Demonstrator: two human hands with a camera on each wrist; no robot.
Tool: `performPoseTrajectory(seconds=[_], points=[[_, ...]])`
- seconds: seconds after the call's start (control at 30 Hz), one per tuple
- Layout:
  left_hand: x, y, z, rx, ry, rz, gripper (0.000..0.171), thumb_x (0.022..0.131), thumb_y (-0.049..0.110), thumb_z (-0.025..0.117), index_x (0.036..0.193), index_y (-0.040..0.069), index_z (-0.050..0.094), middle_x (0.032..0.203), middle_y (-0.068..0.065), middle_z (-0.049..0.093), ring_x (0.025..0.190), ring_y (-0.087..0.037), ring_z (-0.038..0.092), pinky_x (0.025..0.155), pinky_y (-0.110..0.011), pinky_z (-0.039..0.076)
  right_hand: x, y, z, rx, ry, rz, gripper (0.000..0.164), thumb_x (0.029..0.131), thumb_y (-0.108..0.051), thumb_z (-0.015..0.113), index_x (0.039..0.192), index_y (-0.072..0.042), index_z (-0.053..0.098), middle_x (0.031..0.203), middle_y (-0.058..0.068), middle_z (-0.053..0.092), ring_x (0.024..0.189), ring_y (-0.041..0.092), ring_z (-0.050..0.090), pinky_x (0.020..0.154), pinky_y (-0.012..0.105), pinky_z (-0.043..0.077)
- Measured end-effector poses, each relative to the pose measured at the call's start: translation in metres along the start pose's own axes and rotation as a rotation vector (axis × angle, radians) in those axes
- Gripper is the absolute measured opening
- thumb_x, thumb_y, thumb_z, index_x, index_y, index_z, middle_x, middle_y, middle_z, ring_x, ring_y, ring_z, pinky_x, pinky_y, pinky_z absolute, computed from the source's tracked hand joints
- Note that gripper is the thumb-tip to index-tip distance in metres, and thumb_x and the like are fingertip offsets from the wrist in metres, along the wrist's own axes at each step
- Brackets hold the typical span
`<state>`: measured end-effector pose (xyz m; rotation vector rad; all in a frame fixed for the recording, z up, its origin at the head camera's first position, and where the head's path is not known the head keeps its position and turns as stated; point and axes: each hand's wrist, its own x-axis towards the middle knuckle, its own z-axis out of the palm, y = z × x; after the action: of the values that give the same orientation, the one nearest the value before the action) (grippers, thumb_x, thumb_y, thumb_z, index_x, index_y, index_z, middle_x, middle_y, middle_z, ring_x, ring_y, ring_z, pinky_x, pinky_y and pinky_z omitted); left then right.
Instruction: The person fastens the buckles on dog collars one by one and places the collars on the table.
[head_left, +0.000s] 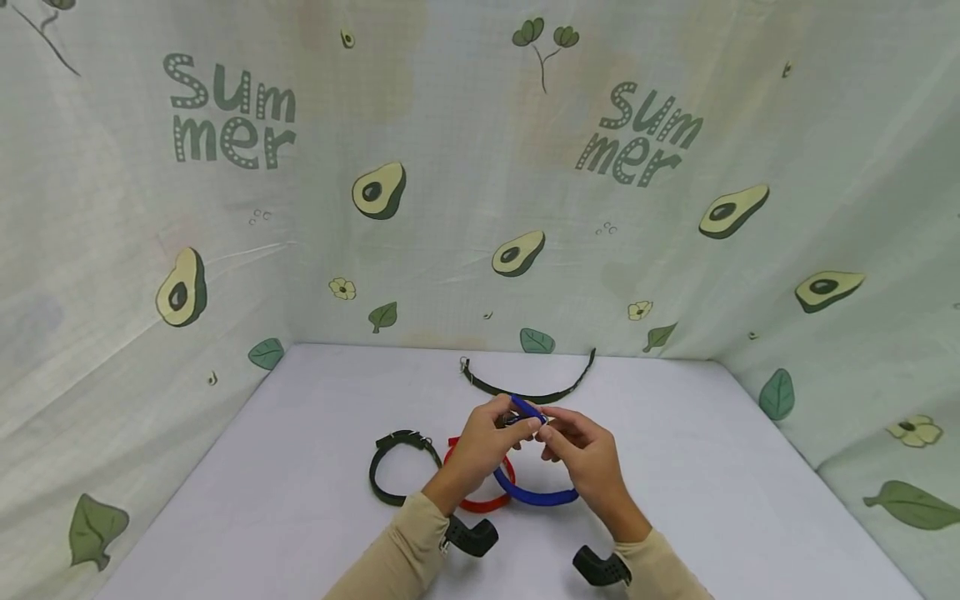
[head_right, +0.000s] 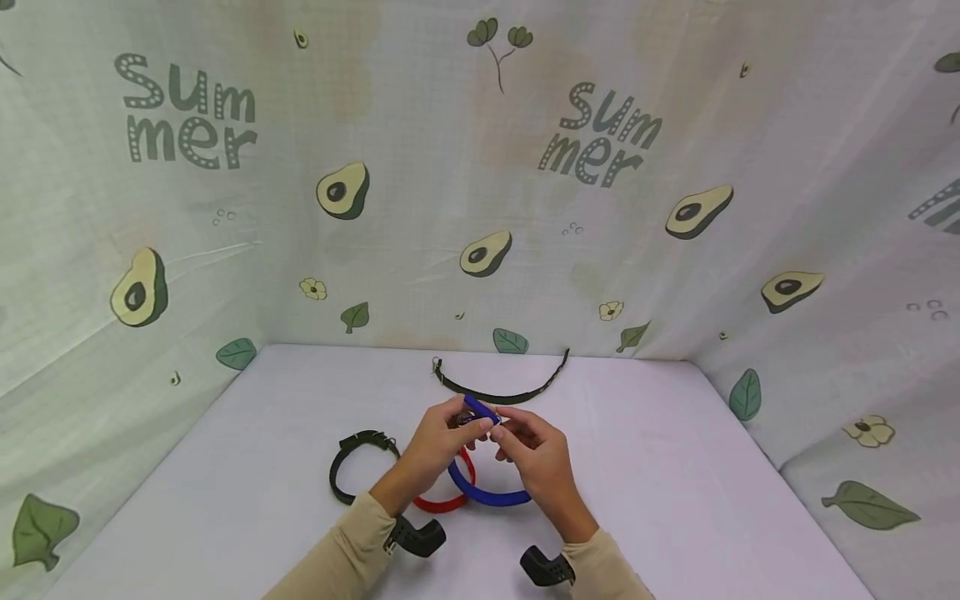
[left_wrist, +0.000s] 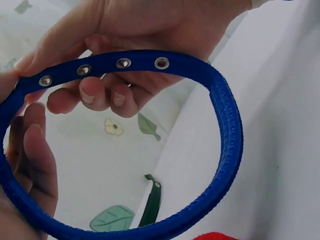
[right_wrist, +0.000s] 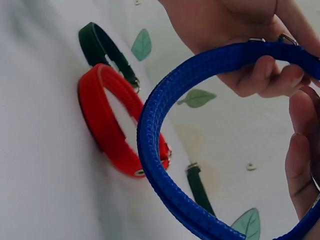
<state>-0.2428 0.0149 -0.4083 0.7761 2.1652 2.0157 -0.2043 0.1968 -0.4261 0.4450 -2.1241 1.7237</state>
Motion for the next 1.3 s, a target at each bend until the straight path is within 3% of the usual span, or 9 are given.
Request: performPoseTrajectory(seconds=[0.13,0.3,0.53,0.67,0.83,1.07,1.3], points=[[0.0,0.004,0.001,-0.014,0.03,0.051,0.029,0.096,0.033,0.069,0.118,0.014,0.068,0.103,-0.004,0.065,0.092,-0.021,0.062,0.078,-0.033,0.054,0.005,-0.009,-0.001,-0.034,0.0,-0.003,0.025,0.096,-0.007,0.068,0.12,-0.004,0.066,0.09,0.013,0.07,0.069,0.022,0.068,0.067,0.031,0.059],[-0.001,0.01,0.0,-0.063,0.055,0.084,0.033,0.096,0.029,0.069,0.124,0.011,0.064,0.107,-0.005,0.067,0.094,-0.022,0.062,0.081,-0.034,0.055,0.013,-0.022,-0.005,-0.122,-0.07,-0.022,0.029,0.094,-0.004,0.069,0.123,-0.003,0.064,0.092,0.011,0.07,0.071,0.021,0.069,0.068,0.031,0.059],[0.0,0.021,0.001,-0.172,0.017,0.114,0.031,0.099,0.025,0.066,0.122,0.006,0.065,0.112,-0.008,0.066,0.099,-0.026,0.061,0.086,-0.035,0.054,0.019,-0.043,-0.012,-0.254,-0.102,-0.097,0.027,0.093,-0.015,0.074,0.119,-0.012,0.068,0.095,-0.001,0.07,0.075,0.014,0.067,0.071,0.029,0.057],[0.002,0.023,0.002,-0.213,0.022,0.141,0.032,0.101,0.024,0.062,0.124,0.002,0.061,0.109,-0.011,0.064,0.094,-0.028,0.061,0.086,-0.034,0.054,0.02,-0.049,-0.013,-0.251,-0.097,-0.101,0.02,0.094,-0.017,0.073,0.113,-0.013,0.066,0.089,0.0,0.068,0.071,0.016,0.066,0.066,0.03,0.056],[0.001,0.023,-0.002,-0.26,0.091,0.152,0.034,0.103,0.025,0.059,0.126,0.001,0.054,0.111,-0.014,0.062,0.099,-0.026,0.064,0.088,-0.036,0.055,0.02,-0.046,-0.01,-0.219,-0.099,-0.052,0.016,0.093,-0.011,0.071,0.107,-0.012,0.063,0.085,0.002,0.066,0.069,0.018,0.065,0.063,0.032,0.055],[-0.002,0.023,-0.006,-0.238,0.104,0.132,0.037,0.104,0.029,0.057,0.129,0.003,0.053,0.117,-0.014,0.062,0.109,-0.026,0.063,0.095,-0.039,0.052,0.019,-0.042,-0.005,-0.211,-0.049,-0.05,0.014,0.09,-0.002,0.067,0.101,-0.01,0.063,0.078,0.003,0.064,0.06,0.018,0.062,0.056,0.031,0.053],[-0.003,0.026,-0.007,-0.249,0.12,0.135,0.037,0.104,0.03,0.056,0.13,0.004,0.052,0.121,-0.014,0.061,0.114,-0.027,0.062,0.098,-0.043,0.051,0.024,-0.044,-0.006,-0.237,-0.097,-0.039,0.019,0.091,-0.002,0.065,0.108,-0.008,0.062,0.08,0.005,0.065,0.06,0.017,0.059,0.057,0.031,0.053]])
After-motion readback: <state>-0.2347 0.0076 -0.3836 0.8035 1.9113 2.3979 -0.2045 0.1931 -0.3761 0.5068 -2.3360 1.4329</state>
